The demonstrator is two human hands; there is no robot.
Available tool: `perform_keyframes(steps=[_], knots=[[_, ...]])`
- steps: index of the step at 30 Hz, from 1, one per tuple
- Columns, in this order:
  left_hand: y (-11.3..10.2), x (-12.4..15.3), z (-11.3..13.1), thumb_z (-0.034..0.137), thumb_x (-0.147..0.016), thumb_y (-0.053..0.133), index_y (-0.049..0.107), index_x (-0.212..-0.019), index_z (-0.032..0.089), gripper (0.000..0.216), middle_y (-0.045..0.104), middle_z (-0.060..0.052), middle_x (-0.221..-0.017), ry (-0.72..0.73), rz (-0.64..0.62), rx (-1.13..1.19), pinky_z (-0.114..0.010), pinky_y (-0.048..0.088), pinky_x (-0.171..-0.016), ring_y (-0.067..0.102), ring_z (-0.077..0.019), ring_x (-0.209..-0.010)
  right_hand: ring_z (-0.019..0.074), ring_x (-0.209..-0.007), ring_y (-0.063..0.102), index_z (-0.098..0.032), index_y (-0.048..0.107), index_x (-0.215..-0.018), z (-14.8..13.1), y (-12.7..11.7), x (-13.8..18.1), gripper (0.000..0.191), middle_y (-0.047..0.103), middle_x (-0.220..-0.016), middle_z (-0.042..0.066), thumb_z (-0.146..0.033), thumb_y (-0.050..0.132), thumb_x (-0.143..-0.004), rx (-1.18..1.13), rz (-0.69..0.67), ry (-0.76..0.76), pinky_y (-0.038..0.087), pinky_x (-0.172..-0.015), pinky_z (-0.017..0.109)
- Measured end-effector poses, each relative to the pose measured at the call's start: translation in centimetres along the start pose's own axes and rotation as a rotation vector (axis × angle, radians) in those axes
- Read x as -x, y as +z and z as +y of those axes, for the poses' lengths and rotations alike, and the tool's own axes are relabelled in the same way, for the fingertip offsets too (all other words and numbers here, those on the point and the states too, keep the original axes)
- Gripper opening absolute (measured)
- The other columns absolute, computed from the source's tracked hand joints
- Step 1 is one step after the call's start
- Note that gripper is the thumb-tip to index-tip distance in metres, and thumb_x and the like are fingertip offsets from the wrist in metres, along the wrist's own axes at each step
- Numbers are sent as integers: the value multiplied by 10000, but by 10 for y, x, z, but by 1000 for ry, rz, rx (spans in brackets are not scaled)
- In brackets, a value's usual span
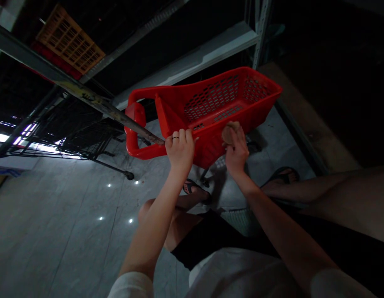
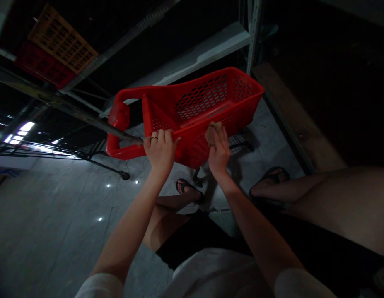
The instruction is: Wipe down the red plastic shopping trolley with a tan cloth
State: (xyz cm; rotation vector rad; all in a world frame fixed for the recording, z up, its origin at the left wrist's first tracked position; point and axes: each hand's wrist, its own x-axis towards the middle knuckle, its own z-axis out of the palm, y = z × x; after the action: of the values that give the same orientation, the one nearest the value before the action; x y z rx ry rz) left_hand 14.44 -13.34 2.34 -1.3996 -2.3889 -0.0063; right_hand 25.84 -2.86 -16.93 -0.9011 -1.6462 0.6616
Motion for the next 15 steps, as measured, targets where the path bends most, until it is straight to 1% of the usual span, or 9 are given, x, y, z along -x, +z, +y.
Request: perform_keyframes(steps=[2, 3, 5, 8, 10, 12, 13, 14, 15], knots=[[0, 1, 2, 400, -1073, 607, 708, -1293, 170, 334, 757, -186, -1177, -1, 6, 2, -522, 511, -1042, 682, -374, -1156, 257, -1614, 440, -230, 622, -1555, -3, 9, -10, 694, 563, -1648, 98, -36, 432, -916, 23, -26, -7, 432, -1323, 548], [0, 1, 2, 396, -1074, 602, 709, -1291, 171, 330, 760, -184, -1166, 2, 16, -6, -525, 514, -1035, 683, -373, -1144, 254, -1613, 443, -240, 626, -1551, -6, 14, -6, 676, 578, -1636, 91, -42, 421, -938, 31, -55, -14, 432, -1324, 553], [0, 1, 2, 391, -1072, 606, 717, -1263, 182, 304, 768, -176, -1146, 13, 43, -22, -522, 519, -1022, 684, -369, -1123, 246, -1593, 475, -243, 657, -1521, -12, 24, 14, 628, 619, -1596, 88, -57, 389, -985, 29, -126, -27, 431, -1327, 550], [2, -1, -1, 391, -1059, 633, 723, -1217, 192, 270, 770, -176, -1146, 22, 62, -29, -513, 518, -1021, 683, -366, -1119, 248, -1550, 534, -204, 721, -1446, -16, 31, 61, 582, 665, -1542, 117, -65, 358, -1013, -19, -281, -53, 459, -1315, 509], [3, -3, -4, 383, -1051, 649, 720, -1207, 185, 262, 766, -181, -1161, 16, 48, -34, -515, 512, -1035, 682, -369, -1137, 256, -1521, 568, -185, 743, -1417, -12, 26, 86, 556, 684, -1517, 135, -69, 389, -1004, -60, -411, -88, 511, -1278, 476], [3, -5, -6, 375, -1048, 657, 715, -1215, 174, 268, 761, -187, -1171, 12, 32, -41, -521, 506, -1047, 679, -376, -1159, 248, -1516, 573, -191, 733, -1431, -3, 18, 96, 554, 683, -1521, 127, -71, 421, -989, -97, -481, -128, 533, -1259, 459], [4, -5, -6, 378, -1049, 656, 712, -1220, 168, 277, 759, -190, -1173, 14, 29, -45, -525, 506, -1048, 679, -378, -1162, 238, -1522, 567, -203, 717, -1453, 2, 13, 93, 568, 670, -1541, 115, -71, 425, -985, -108, -464, -131, 530, -1262, 458], [4, -5, -7, 383, -1051, 652, 711, -1226, 164, 287, 759, -193, -1172, 18, 30, -48, -527, 507, -1047, 679, -379, -1158, 230, -1531, 556, -218, 693, -1483, 7, 8, 86, 585, 649, -1568, 103, -74, 425, -983, -106, -411, -114, 521, -1268, 461], [4, -4, -6, 389, -1052, 650, 710, -1232, 162, 295, 759, -194, -1172, 23, 34, -51, -526, 509, -1044, 680, -377, -1151, 228, -1541, 544, -230, 664, -1516, 12, 3, 74, 603, 624, -1596, 96, -81, 426, -982, -89, -329, -79, 511, -1275, 470]])
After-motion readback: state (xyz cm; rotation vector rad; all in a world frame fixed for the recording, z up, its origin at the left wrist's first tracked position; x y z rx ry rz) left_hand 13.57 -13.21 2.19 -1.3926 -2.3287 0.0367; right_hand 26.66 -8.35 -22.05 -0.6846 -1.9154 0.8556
